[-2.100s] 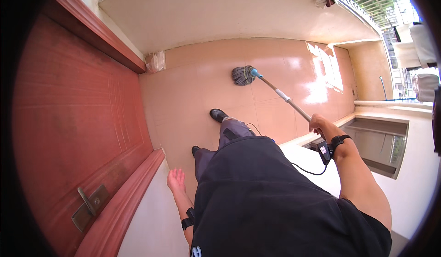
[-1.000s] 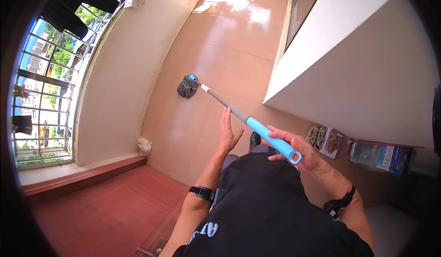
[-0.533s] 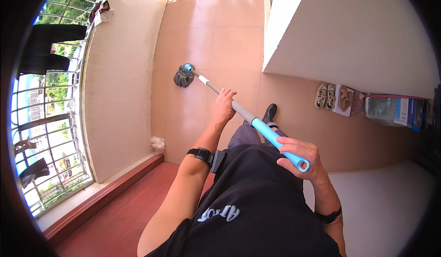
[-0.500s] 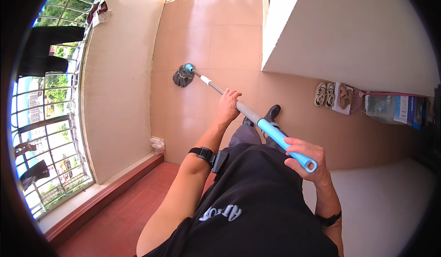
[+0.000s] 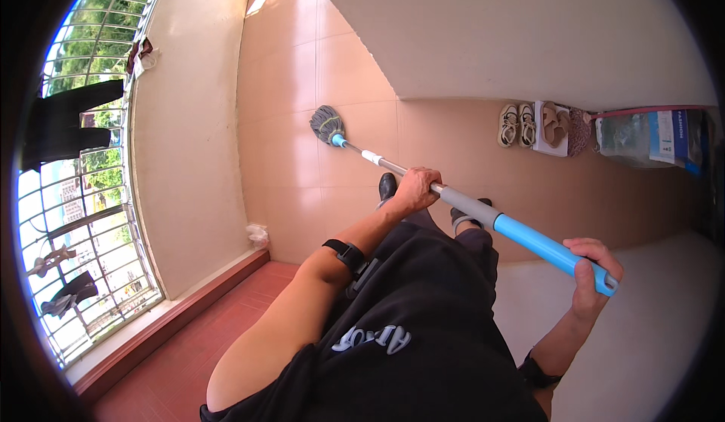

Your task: The person mops a tiled balcony floor and then proceeds to mop a spiral staircase. They use a long-handled mop to clean the surfaces, moving from the balcony area to the stairwell and cleaning each step.

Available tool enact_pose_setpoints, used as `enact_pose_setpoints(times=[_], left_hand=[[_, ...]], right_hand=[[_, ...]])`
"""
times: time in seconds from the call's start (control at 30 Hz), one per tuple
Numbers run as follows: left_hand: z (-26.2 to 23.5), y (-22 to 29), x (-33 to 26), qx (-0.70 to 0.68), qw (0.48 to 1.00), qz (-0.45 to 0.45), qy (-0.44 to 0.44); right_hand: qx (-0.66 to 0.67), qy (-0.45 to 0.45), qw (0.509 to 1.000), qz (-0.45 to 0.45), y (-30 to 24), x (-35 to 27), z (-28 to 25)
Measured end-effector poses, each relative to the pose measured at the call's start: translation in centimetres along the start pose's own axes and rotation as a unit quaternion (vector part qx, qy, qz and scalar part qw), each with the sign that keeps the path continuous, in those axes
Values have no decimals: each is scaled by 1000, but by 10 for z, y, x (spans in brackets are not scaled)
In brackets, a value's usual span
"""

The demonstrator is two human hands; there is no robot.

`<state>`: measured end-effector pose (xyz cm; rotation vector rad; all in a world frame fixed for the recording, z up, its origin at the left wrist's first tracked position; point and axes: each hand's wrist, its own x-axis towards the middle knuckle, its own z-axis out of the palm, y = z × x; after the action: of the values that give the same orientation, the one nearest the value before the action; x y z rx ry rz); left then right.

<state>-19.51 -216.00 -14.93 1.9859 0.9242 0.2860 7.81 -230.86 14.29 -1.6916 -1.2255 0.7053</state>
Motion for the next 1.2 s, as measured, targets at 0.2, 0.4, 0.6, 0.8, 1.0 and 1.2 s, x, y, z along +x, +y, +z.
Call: enact_pose_setpoints(times=[0.2, 0.4, 0.6, 0.8, 1.0, 1.2], left_hand=[[86, 33, -8, 44, 993, -98, 54], [161, 74, -15, 50, 980, -178, 67], [221, 130, 9, 43, 973, -218, 64], [302, 188, 66, 49, 966, -234, 96], [393, 261, 132, 50, 966, -246, 60], [477, 349, 200, 46, 968, -245, 24]], right_hand=[[86, -82, 992, 31, 72, -8, -62], [94, -144, 985, 1, 112, -17, -132], [91, -192, 977, -38, 154, 9, -210], [115, -233, 965, -48, 219, 45, -303], [119, -229, 966, 23, 279, 47, -432], [88, -204, 974, 39, 317, 62, -558]])
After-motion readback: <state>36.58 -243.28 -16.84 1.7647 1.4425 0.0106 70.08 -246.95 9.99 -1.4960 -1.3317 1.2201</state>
